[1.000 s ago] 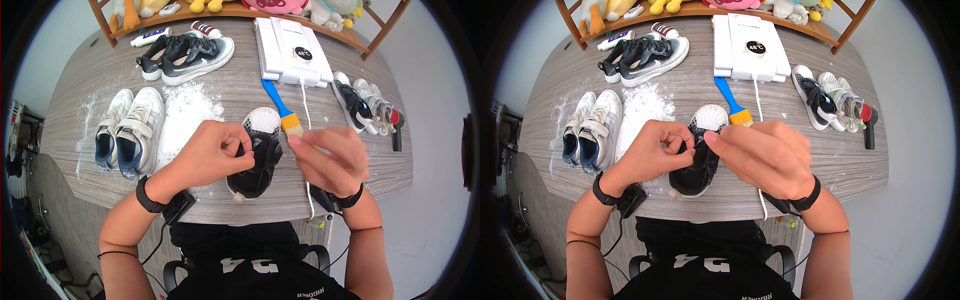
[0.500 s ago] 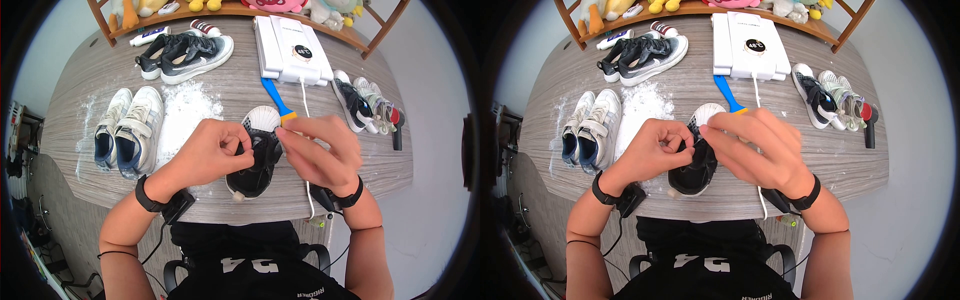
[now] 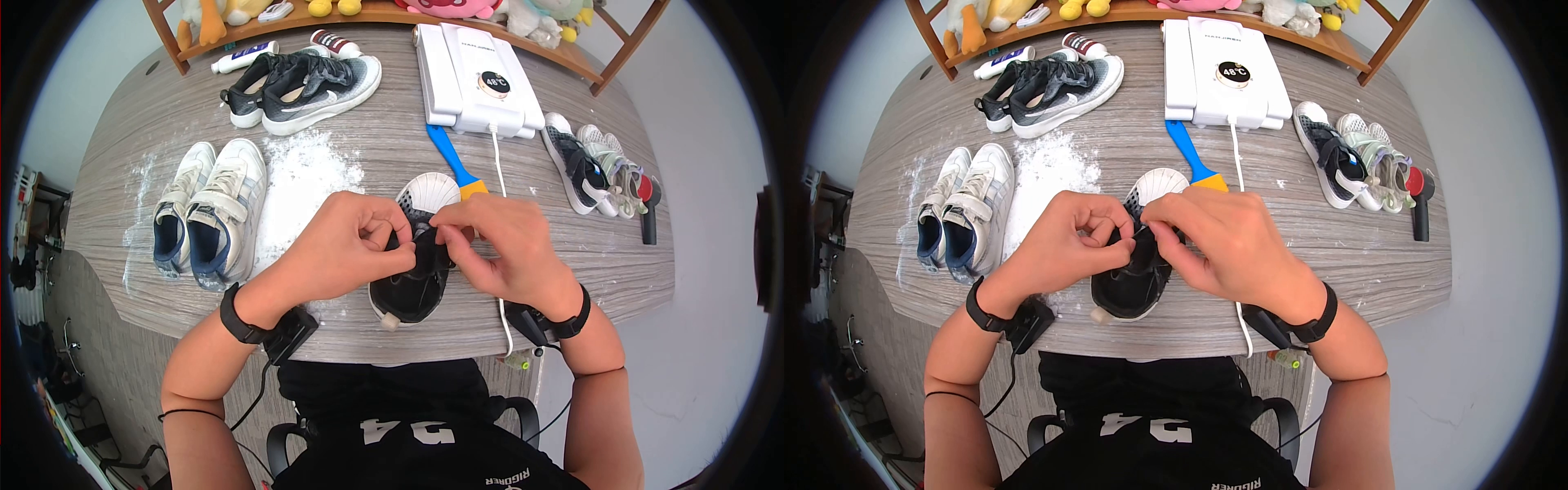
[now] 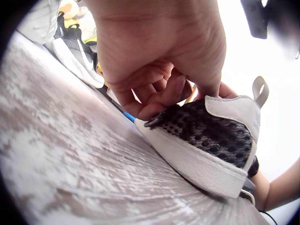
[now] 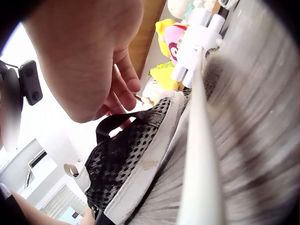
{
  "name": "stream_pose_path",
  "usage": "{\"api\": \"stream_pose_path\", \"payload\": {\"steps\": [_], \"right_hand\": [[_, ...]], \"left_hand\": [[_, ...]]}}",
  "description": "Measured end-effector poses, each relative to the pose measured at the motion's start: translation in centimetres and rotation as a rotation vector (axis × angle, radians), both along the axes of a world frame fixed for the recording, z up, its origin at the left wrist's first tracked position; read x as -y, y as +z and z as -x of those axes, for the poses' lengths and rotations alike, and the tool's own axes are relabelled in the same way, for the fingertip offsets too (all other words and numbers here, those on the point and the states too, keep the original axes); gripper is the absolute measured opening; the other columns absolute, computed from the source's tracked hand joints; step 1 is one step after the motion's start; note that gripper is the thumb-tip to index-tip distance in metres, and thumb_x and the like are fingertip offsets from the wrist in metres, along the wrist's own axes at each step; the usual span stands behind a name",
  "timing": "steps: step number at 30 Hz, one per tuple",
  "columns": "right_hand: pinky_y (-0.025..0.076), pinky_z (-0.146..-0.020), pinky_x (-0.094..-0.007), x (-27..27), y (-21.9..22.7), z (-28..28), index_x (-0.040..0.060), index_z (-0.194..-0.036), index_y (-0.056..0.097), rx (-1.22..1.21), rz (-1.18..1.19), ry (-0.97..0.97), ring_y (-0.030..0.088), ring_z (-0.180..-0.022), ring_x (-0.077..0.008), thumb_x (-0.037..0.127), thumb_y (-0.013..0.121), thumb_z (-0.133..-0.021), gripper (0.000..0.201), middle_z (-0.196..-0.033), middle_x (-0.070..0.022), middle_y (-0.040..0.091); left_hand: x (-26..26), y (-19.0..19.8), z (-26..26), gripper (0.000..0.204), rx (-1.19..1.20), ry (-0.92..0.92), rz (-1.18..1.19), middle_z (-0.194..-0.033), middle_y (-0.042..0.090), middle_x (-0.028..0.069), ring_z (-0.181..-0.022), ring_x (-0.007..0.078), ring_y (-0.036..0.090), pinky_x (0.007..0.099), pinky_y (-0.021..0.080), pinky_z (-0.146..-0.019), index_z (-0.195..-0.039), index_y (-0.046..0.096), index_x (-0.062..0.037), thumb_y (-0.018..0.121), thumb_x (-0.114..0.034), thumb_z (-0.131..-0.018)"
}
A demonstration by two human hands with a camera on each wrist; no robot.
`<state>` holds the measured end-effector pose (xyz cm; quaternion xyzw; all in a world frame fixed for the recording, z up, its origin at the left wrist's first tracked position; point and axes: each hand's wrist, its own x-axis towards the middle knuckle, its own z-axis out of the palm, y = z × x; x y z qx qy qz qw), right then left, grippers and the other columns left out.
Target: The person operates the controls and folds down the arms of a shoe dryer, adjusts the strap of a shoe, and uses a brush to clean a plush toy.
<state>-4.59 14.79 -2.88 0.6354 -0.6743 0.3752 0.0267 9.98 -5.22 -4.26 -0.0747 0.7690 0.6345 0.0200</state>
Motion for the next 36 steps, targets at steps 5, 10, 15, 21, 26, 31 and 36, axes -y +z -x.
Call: {"api": "stream_pose_path", "payload": {"steps": [5,10,15,21,26,31,36], "right_hand": [[0.051,-0.06,-0.0362,0.5,0.7,-0.4,0.0054,-0.094,0.07,0.061,-0.067,0.068,0.065,-0.073,-0.0259,0.009,0.084,-0.082,0.019,-0.089,-0.007,0.063],[0.05,-0.062,-0.0373,0.4,0.2,0.0,0.0036,-0.093,0.07,0.158,-0.106,0.04,0.064,-0.073,-0.0282,0.016,0.088,-0.08,0.025,-0.089,-0.0079,0.06],[0.049,-0.064,-0.0388,0.1,-0.1,0.1,0.0025,-0.088,0.071,0.196,-0.201,0.004,0.063,-0.073,-0.0288,0.017,0.09,-0.079,0.025,-0.082,-0.0088,0.059],[0.047,-0.064,-0.038,-0.1,-0.3,0.1,0.0019,-0.087,0.069,0.328,-0.27,-0.007,0.06,-0.073,-0.0277,0.011,0.086,-0.081,0.02,-0.079,-0.0082,0.057],[0.046,-0.064,-0.0292,0.2,0.2,0.8,0.0054,-0.093,0.073,0.319,-0.031,0.078,0.061,-0.075,-0.0182,0.003,0.084,-0.081,0.016,-0.089,-0.0026,0.067],[0.054,-0.071,-0.0311,0.2,-0.1,1.4,0.0043,-0.096,0.074,0.2,0.011,0.127,0.071,-0.086,-0.0236,0.004,0.083,-0.083,0.015,-0.094,-0.0069,0.076],[0.055,-0.073,-0.0323,0.4,-0.2,1.7,0.0013,-0.102,0.07,0.198,0.012,0.132,0.073,-0.084,-0.023,0.002,0.079,-0.089,0.016,-0.091,-0.0096,0.077]], "left_hand": [[-0.1,-0.1,-0.2,0.004,0.018,-0.015,-0.038,-0.064,0.033,-0.0121,-0.061,-0.0005,0.03,0.0221,0.025,-0.057,-0.09,0.069,-0.0029,0.072,-0.001,-0.089],[-0.3,-0.3,-0.1,0.003,0.032,0.033,-0.037,-0.066,0.035,-0.0132,-0.061,-0.0012,0.031,0.0222,0.026,-0.056,-0.091,0.07,-0.0023,0.072,-0.001,-0.093],[-0.4,-0.3,0.1,0.003,0.082,0.044,-0.085,-0.066,0.038,-0.0135,-0.062,-0.0022,0.031,0.0209,0.026,-0.056,-0.094,0.07,-0.0018,0.071,-0.001,-0.097],[-0.6,0.3,0.3,0.003,0.159,0.052,-0.15,-0.069,0.043,-0.014,-0.063,-0.0032,0.035,0.0189,0.027,-0.057,-0.102,0.071,0.0,0.07,-0.001,-0.099],[-0.7,0.3,0.4,0.004,0.146,0.058,-0.149,-0.067,0.041,-0.0133,-0.061,-0.0028,0.034,0.0209,0.026,-0.055,-0.098,0.07,0.0003,0.07,-0.003,-0.102],[-0.4,0.4,0.6,0.006,0.134,0.09,-0.174,-0.067,0.041,-0.0139,-0.061,-0.0029,0.034,0.0204,0.024,-0.055,-0.101,0.071,0.0015,0.071,-0.004,-0.102],[0.1,0.1,0.5,0.008,0.148,0.089,-0.152,-0.071,0.049,-0.0133,-0.063,-0.004,0.036,0.0189,0.024,-0.055,-0.106,0.071,0.0007,0.07,-0.007,-0.103]]}}
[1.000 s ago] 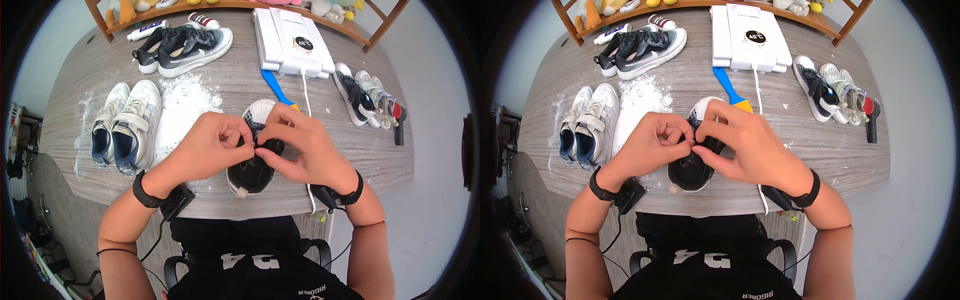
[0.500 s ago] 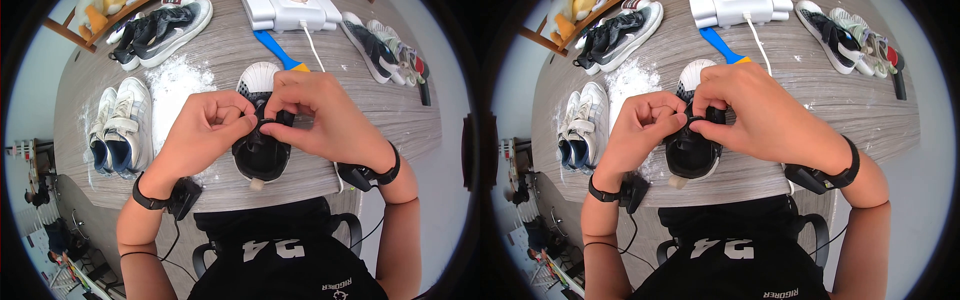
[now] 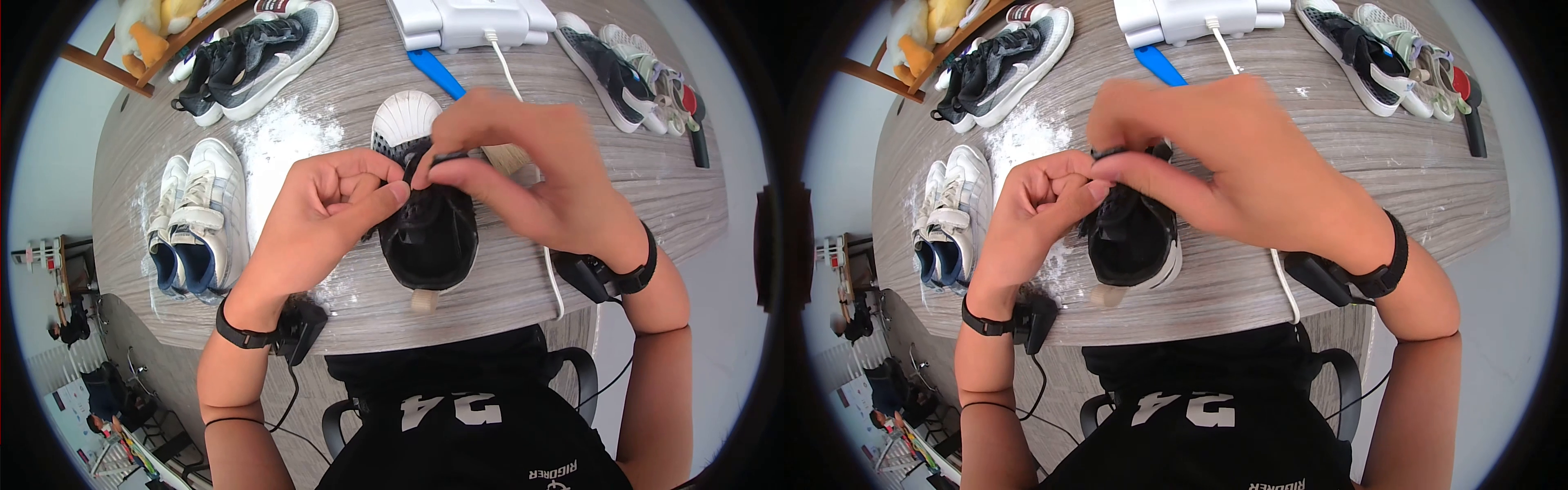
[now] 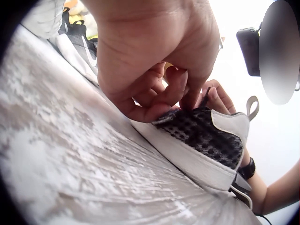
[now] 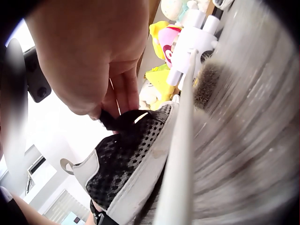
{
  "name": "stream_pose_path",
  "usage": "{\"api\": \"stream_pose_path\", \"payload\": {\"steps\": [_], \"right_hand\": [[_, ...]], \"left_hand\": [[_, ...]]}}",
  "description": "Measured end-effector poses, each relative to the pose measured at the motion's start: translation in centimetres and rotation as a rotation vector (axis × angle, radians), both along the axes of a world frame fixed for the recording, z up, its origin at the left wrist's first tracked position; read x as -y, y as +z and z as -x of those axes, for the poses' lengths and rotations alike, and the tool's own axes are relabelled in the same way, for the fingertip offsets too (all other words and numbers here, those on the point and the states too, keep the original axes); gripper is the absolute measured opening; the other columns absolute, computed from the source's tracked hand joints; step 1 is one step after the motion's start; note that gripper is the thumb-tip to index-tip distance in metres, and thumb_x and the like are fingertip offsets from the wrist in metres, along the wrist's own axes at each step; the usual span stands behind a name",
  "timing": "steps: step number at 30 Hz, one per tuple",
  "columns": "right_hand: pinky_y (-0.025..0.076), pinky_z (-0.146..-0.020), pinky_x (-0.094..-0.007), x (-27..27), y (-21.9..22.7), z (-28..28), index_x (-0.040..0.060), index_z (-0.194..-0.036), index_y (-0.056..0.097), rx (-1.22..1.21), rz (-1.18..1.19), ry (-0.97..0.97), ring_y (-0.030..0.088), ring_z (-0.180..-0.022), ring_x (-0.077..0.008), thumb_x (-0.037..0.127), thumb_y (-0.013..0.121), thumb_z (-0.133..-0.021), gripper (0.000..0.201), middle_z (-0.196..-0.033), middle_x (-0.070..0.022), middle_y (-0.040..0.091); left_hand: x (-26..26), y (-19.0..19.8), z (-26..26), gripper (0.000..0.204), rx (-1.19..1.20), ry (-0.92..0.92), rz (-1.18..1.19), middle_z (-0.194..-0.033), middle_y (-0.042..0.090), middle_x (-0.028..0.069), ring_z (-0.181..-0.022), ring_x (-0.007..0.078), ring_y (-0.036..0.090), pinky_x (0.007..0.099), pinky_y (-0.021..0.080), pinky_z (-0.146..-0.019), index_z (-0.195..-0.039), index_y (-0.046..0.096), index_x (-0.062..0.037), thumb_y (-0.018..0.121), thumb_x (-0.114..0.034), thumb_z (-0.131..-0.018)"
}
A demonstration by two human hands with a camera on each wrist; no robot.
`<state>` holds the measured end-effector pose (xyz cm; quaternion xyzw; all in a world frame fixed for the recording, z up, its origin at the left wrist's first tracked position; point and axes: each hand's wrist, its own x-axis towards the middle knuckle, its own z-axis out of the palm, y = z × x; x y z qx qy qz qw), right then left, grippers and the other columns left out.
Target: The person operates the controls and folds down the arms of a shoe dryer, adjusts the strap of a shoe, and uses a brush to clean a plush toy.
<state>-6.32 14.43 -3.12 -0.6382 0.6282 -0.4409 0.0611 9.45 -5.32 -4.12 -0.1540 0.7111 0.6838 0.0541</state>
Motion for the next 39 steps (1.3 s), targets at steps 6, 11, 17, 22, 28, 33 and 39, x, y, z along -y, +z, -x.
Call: {"api": "stream_pose_path", "payload": {"steps": [6,11,17,22,28,33,39], "right_hand": [[0.054,-0.072,-0.0278,-0.3,-0.3,-0.1,-0.0051,-0.116,0.057,0.141,0.229,-0.071,0.071,-0.081,-0.0129,-0.001,0.07,-0.1,0.021,-0.098,-0.0078,0.073],[0.053,-0.072,-0.0261,0.1,-0.4,-0.6,-0.0033,-0.11,0.068,0.333,0.069,-0.06,0.069,-0.079,-0.012,0.0,0.069,-0.101,0.009,-0.097,-0.0063,0.071],[0.051,-0.071,-0.0301,0.2,0.5,-0.8,0.0021,-0.109,0.076,0.151,-0.018,0.012,0.067,-0.077,-0.0173,-0.004,0.07,-0.094,0.017,-0.091,-0.0081,0.073],[0.052,-0.071,-0.0314,0.3,0.4,-1.2,0.0023,-0.107,0.075,0.161,0.016,0.052,0.067,-0.079,-0.0214,-0.006,0.068,-0.093,0.018,-0.093,-0.01,0.073],[0.053,-0.065,-0.0334,0.8,-0.8,-1.4,0.0058,-0.11,0.069,0.101,0.125,0.01,0.07,-0.077,-0.024,0.0,0.066,-0.096,0.015,-0.09,-0.0084,0.072],[0.053,-0.065,-0.0353,0.6,-1.1,-1.8,0.0051,-0.11,0.067,0.083,0.131,-0.097,0.07,-0.076,-0.0276,0.0,0.066,-0.096,0.014,-0.088,-0.0092,0.071],[0.053,-0.067,-0.0403,0.4,-1.1,-1.3,0.0035,-0.111,0.066,0.022,0.098,-0.057,0.067,-0.077,-0.0326,0.002,0.067,-0.095,0.017,-0.084,-0.0105,0.067]], "left_hand": [[0.1,0.2,0.1,0.005,0.007,0.032,-0.034,-0.068,0.045,-0.0142,-0.061,-0.0039,0.034,0.0201,0.024,-0.055,-0.101,0.07,0.0007,0.069,-0.004,-0.102],[-0.2,0.1,0.0,0.005,0.031,0.023,-0.095,-0.071,0.053,-0.0131,-0.063,-0.005,0.04,0.0186,0.027,-0.055,-0.097,0.069,0.0005,0.065,0.001,-0.098],[-0.2,0.6,-0.2,0.008,0.043,0.031,-0.082,-0.07,0.057,-0.0105,-0.061,-0.0039,0.043,0.0186,0.029,-0.054,-0.09,0.069,-0.0007,0.064,-0.001,-0.097],[-0.3,0.7,-0.1,0.013,0.07,0.043,-0.076,-0.066,0.061,-0.0062,-0.057,-0.0011,0.05,0.0198,0.038,-0.051,-0.086,0.067,-0.0015,0.065,-0.006,-0.097],[-0.3,-0.2,-0.3,0.012,0.034,0.028,-0.004,-0.069,0.063,-0.0073,-0.052,-0.0026,0.044,0.0191,0.028,-0.047,-0.1,0.072,-0.0011,0.062,-0.007,-0.102],[-0.9,0.2,-0.4,0.014,0.011,0.047,0.064,-0.065,0.059,-0.0081,-0.055,-0.0021,0.046,0.0194,0.033,-0.05,-0.092,0.07,-0.0012,0.067,-0.01,-0.102],[-0.6,0.6,-0.3,0.013,0.055,0.029,0.079,-0.065,0.058,-0.0087,-0.056,-0.0021,0.048,0.019,0.036,-0.051,-0.093,0.07,-0.0012,0.07,-0.011,-0.102]]}}
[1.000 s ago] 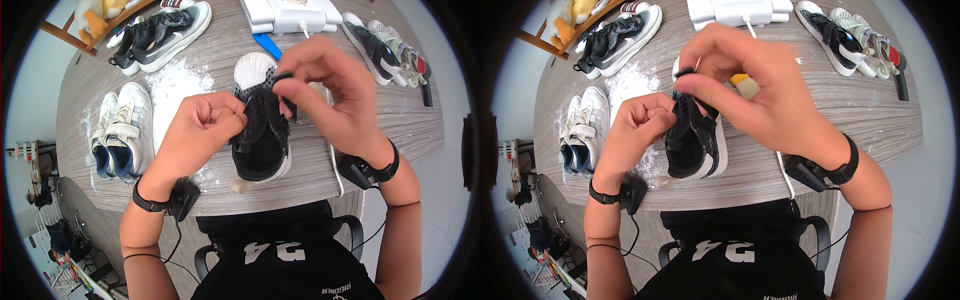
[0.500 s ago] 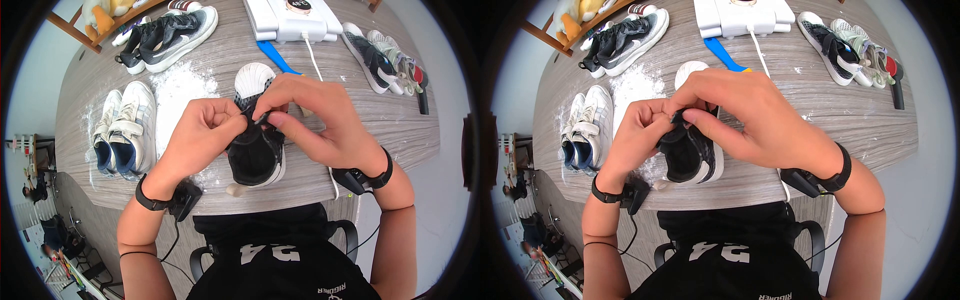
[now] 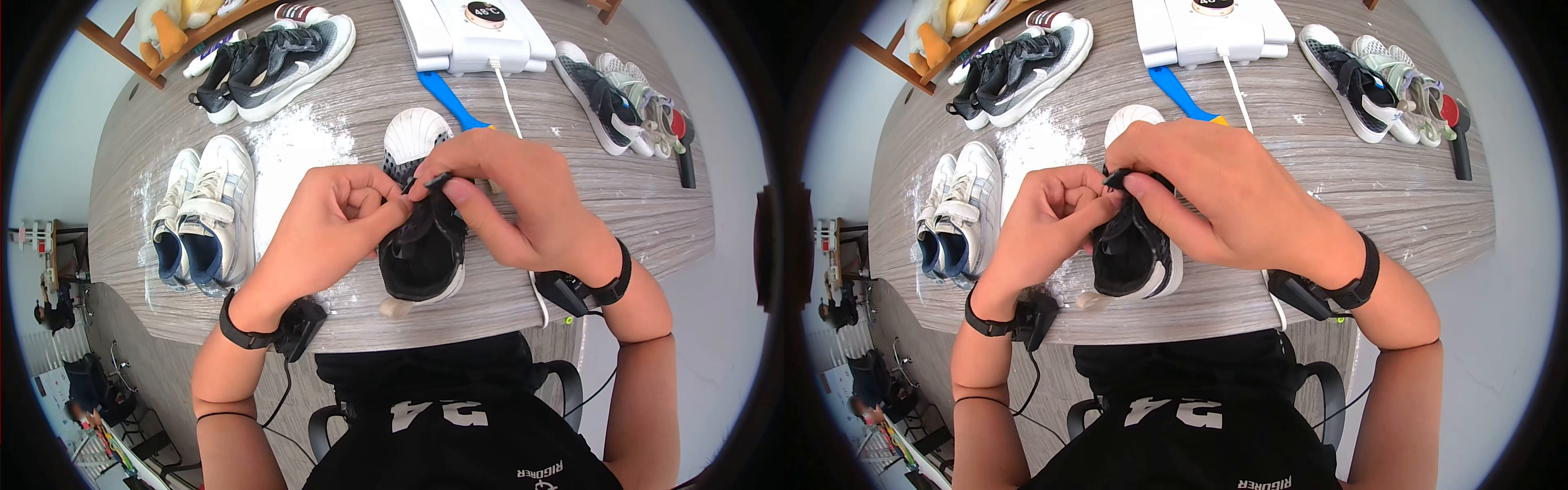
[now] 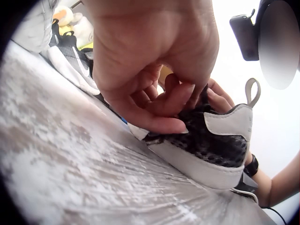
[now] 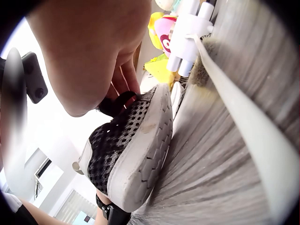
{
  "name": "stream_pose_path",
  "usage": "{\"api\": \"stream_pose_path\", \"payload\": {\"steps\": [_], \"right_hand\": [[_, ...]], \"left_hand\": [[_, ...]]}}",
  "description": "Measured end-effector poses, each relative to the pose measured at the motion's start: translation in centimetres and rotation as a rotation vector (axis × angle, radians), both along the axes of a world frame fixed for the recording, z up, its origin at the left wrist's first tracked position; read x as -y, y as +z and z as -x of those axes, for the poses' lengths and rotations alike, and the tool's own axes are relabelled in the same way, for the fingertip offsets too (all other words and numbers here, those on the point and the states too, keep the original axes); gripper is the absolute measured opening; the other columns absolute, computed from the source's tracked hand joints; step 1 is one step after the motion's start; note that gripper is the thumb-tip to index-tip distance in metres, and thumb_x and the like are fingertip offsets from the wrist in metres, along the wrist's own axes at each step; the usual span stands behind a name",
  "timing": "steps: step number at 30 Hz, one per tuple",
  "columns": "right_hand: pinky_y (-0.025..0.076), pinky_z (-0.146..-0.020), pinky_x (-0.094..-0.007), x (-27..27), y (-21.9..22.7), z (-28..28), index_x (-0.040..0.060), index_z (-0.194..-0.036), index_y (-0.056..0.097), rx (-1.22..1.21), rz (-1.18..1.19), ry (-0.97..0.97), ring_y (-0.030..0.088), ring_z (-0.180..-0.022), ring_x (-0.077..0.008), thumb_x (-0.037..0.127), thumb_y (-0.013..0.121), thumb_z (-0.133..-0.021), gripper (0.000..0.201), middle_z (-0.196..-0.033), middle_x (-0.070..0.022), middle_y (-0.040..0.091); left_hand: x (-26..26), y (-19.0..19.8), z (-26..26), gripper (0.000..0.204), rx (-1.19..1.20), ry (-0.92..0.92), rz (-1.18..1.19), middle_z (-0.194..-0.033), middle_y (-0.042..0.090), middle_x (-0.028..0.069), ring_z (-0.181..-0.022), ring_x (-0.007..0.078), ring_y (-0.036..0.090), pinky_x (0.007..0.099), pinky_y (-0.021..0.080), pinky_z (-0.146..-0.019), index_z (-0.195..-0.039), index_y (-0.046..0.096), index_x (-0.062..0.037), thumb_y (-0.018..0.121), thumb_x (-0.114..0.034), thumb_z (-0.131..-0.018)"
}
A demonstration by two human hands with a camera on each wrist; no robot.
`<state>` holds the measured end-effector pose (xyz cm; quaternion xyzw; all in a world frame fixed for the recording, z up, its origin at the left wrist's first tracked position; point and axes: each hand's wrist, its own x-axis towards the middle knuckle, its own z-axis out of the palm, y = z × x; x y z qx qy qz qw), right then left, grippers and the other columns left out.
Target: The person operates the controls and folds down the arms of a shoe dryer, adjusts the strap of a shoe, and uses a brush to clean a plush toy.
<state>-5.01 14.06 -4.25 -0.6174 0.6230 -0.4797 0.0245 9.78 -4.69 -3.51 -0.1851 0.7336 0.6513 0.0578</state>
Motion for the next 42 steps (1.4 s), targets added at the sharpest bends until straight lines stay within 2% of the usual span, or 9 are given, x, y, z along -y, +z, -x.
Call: {"api": "stream_pose_path", "payload": {"steps": [5,7,8,13,21,23,27,29,42], "right_hand": [[0.054,-0.069,-0.0433,0.1,0.2,0.6,0.0033,-0.117,0.066,-0.24,0.042,0.095,0.067,-0.082,-0.0336,0.0,0.07,-0.089,0.028,-0.088,-0.0109,0.069],[0.054,-0.07,-0.0433,0.0,0.6,0.3,0.003,-0.118,0.066,-0.246,0.028,0.109,0.067,-0.084,-0.0336,0.0,0.071,-0.089,0.03,-0.088,-0.0113,0.069],[0.054,-0.071,-0.0433,0.0,0.9,0.2,0.0027,-0.12,0.066,-0.25,0.01,0.119,0.066,-0.085,-0.0337,0.0,0.072,-0.088,0.032,-0.089,-0.0117,0.069],[0.053,-0.072,-0.0432,0.0,0.6,0.1,0.0022,-0.12,0.065,-0.259,-0.003,0.101,0.065,-0.088,-0.0323,0.0,0.071,-0.089,0.031,-0.087,-0.0111,0.068],[0.053,-0.071,-0.0436,0.2,0.5,0.4,0.0043,-0.113,0.064,-0.22,0.04,0.118,0.065,-0.087,-0.0311,0.003,0.067,-0.094,0.02,-0.083,-0.0104,0.067],[0.054,-0.079,-0.0421,-0.1,0.6,0.4,0.0028,-0.108,0.069,-0.168,-0.05,0.102,0.067,-0.091,-0.033,-0.001,0.068,-0.09,0.019,-0.095,-0.0108,0.07],[0.054,-0.08,-0.0421,0.0,0.4,0.4,0.0038,-0.108,0.07,-0.157,-0.034,0.092,0.067,-0.091,-0.0328,-0.001,0.068,-0.09,0.019,-0.096,-0.0106,0.071],[0.054,-0.07,-0.0427,0.3,0.2,0.5,0.0055,-0.113,0.067,-0.206,0.036,0.105,0.067,-0.088,-0.0305,0.004,0.069,-0.094,0.019,-0.086,-0.0095,0.07],[0.054,-0.07,-0.042,0.3,0.3,0.3,0.0031,-0.114,0.067,-0.202,0.048,0.113,0.067,-0.087,-0.0309,0.002,0.07,-0.091,0.023,-0.087,-0.0101,0.07]], "left_hand": [[0.5,-0.2,-0.3,0.008,-0.001,-0.052,0.049,-0.07,0.064,-0.0075,-0.057,-0.0025,0.051,0.0179,0.039,-0.052,-0.097,0.072,-0.0012,0.07,-0.008,-0.101],[0.4,-0.3,-0.1,0.01,-0.043,-0.042,0.048,-0.061,0.051,-0.0107,-0.057,-0.002,0.042,0.0215,0.031,-0.052,-0.09,0.071,0.0017,0.071,-0.005,-0.097],[0.5,-0.2,-0.1,0.01,-0.047,-0.047,0.054,-0.061,0.051,-0.0107,-0.057,-0.002,0.042,0.0215,0.031,-0.052,-0.09,0.071,0.0017,0.071,-0.005,-0.097],[0.4,0.0,0.3,0.006,0.012,-0.054,-0.089,-0.066,0.054,-0.0113,-0.061,-0.0023,0.043,0.0206,0.032,-0.055,-0.095,0.072,0.0012,0.069,-0.003,-0.098],[0.9,0.7,0.4,0.008,0.073,-0.108,-0.11,-0.07,0.057,-0.011,-0.065,-0.0018,0.046,0.0195,0.035,-0.058,-0.101,0.071,0.0005,0.066,-0.005,-0.099],[1.1,0.8,0.5,0.009,0.077,-0.106,-0.129,-0.071,0.057,-0.0109,-0.065,-0.0016,0.047,0.0193,0.035,-0.058,-0.102,0.072,0.0005,0.066,-0.005,-0.099],[1.6,0.3,0.3,0.012,0.063,-0.165,-0.161,-0.076,0.062,-0.0094,-0.067,-0.0014,0.049,0.0188,0.037,-0.06,-0.105,0.072,0.0012,0.065,-0.005,-0.098],[1.4,0.1,0.2,0.013,0.064,-0.158,-0.17,-0.077,0.063,-0.0088,-0.067,-0.0012,0.05,0.0188,0.038,-0.06,-0.105,0.072,0.0015,0.064,-0.005,-0.098],[1.2,-0.1,0.2,0.016,0.04,-0.122,-0.197,-0.081,0.064,-0.0069,-0.07,-0.0008,0.052,0.0185,0.04,-0.063,-0.105,0.072,0.0007,0.06,-0.007,-0.099]]}}
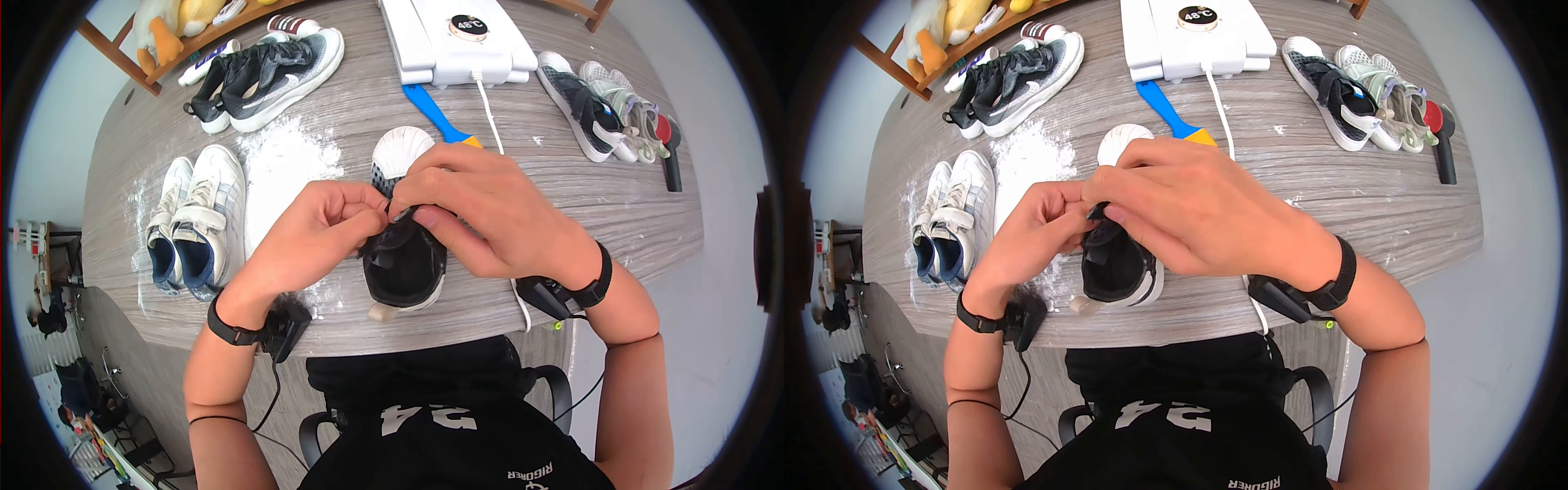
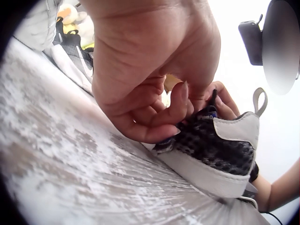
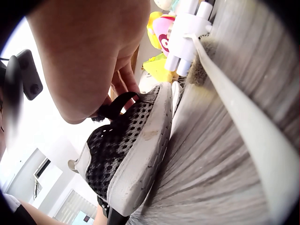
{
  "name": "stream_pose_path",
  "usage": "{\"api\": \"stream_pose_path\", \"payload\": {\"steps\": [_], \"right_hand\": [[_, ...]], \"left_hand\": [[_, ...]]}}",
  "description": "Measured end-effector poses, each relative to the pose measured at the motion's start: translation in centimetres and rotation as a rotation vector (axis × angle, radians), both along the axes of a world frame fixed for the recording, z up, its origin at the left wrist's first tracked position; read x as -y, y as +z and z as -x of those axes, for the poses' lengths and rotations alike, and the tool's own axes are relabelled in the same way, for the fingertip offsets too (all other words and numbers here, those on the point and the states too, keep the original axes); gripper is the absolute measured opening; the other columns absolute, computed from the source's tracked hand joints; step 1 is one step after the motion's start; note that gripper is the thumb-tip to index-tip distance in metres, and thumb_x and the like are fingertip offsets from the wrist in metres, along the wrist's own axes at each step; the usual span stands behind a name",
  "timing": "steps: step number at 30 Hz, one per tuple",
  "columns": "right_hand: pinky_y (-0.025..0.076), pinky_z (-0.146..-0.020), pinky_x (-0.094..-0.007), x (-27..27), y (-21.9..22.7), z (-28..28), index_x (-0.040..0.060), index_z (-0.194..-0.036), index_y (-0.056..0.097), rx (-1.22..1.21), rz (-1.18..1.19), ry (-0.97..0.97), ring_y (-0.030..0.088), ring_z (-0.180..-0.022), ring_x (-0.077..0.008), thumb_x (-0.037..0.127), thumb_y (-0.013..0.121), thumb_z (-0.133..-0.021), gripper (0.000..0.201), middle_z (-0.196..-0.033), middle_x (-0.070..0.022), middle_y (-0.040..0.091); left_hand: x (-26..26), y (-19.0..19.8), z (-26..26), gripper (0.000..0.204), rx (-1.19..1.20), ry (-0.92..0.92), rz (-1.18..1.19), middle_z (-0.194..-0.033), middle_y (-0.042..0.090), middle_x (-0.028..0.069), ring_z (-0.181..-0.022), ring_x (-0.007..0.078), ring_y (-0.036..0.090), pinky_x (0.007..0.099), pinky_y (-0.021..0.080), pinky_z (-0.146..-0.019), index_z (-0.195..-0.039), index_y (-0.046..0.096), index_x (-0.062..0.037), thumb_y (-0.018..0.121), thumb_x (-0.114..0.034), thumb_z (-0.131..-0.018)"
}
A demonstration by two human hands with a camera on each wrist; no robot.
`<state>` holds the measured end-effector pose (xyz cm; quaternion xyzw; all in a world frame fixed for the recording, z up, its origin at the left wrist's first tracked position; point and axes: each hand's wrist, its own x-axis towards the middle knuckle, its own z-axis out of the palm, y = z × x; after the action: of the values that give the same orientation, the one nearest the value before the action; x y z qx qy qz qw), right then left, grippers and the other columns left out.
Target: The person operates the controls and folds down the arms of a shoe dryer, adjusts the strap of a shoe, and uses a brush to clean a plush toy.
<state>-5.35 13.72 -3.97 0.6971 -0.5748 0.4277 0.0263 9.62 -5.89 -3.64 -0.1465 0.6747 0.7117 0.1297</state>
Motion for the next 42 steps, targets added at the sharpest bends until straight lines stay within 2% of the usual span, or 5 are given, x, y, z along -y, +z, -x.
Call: {"api": "stream_pose_path", "payload": {"steps": [8,17,25,36,42], "right_hand": [[0.053,-0.07,-0.0418,0.1,0.1,-0.1,0.0035,-0.113,0.067,-0.004,0.001,-0.003,0.066,-0.086,-0.0309,0.001,0.069,-0.093,0.02,-0.085,-0.0098,0.069],[0.053,-0.07,-0.0432,-0.1,0.1,-0.1,0.0042,-0.11,0.066,0.082,-0.061,-0.021,0.066,-0.084,-0.0328,0.003,0.067,-0.095,0.015,-0.085,-0.013,0.065],[0.053,-0.07,-0.0432,-0.1,0.1,-0.2,0.0045,-0.111,0.066,0.053,-0.064,-0.023,0.066,-0.083,-0.0332,0.003,0.067,-0.095,0.016,-0.085,-0.013,0.065],[0.054,-0.066,-0.0422,-0.3,0.2,-0.1,0.0044,-0.109,0.068,0.087,-0.099,-0.043,0.067,-0.084,-0.031,0.003,0.071,-0.092,0.017,-0.086,-0.011,0.066],[0.056,-0.07,-0.0406,-0.4,0.7,-0.1,0.0036,-0.105,0.072,0.024,-0.112,-0.05,0.069,-0.088,-0.0298,0.003,0.075,-0.089,0.017,-0.089,-0.0103,0.069]], "left_hand": [[-0.2,-0.4,-0.1,0.01,-0.038,-0.023,0.01,-0.079,0.064,-0.0076,-0.068,-0.0025,0.049,0.0188,0.036,-0.061,-0.105,0.071,0.0017,0.064,-0.004,-0.101],[-0.8,-0.8,0.1,0.01,-0.059,0.077,0.085,-0.07,0.062,-0.008,-0.062,-0.0023,0.045,0.0206,0.031,-0.055,-0.099,0.073,0.0003,0.065,-0.006,-0.101],[-1.0,-0.6,0.1,0.009,-0.05,0.089,0.132,-0.064,0.054,-0.0103,-0.058,-0.0023,0.04,0.022,0.028,-0.054,-0.098,0.073,0.0005,0.065,-0.004,-0.099],[-1.1,-1.1,0.0,0.004,-0.123,0.107,0.164,-0.064,0.045,-0.0107,-0.061,-0.0009,0.038,0.0224,0.031,-0.055,-0.092,0.067,0.0012,0.067,0.001,-0.096],[-1.5,-0.7,0.0,0.003,-0.134,0.083,0.226,-0.064,0.043,-0.0104,-0.062,-0.0006,0.038,0.0227,0.031,-0.055,-0.092,0.067,0.0015,0.068,0.001,-0.095]]}}
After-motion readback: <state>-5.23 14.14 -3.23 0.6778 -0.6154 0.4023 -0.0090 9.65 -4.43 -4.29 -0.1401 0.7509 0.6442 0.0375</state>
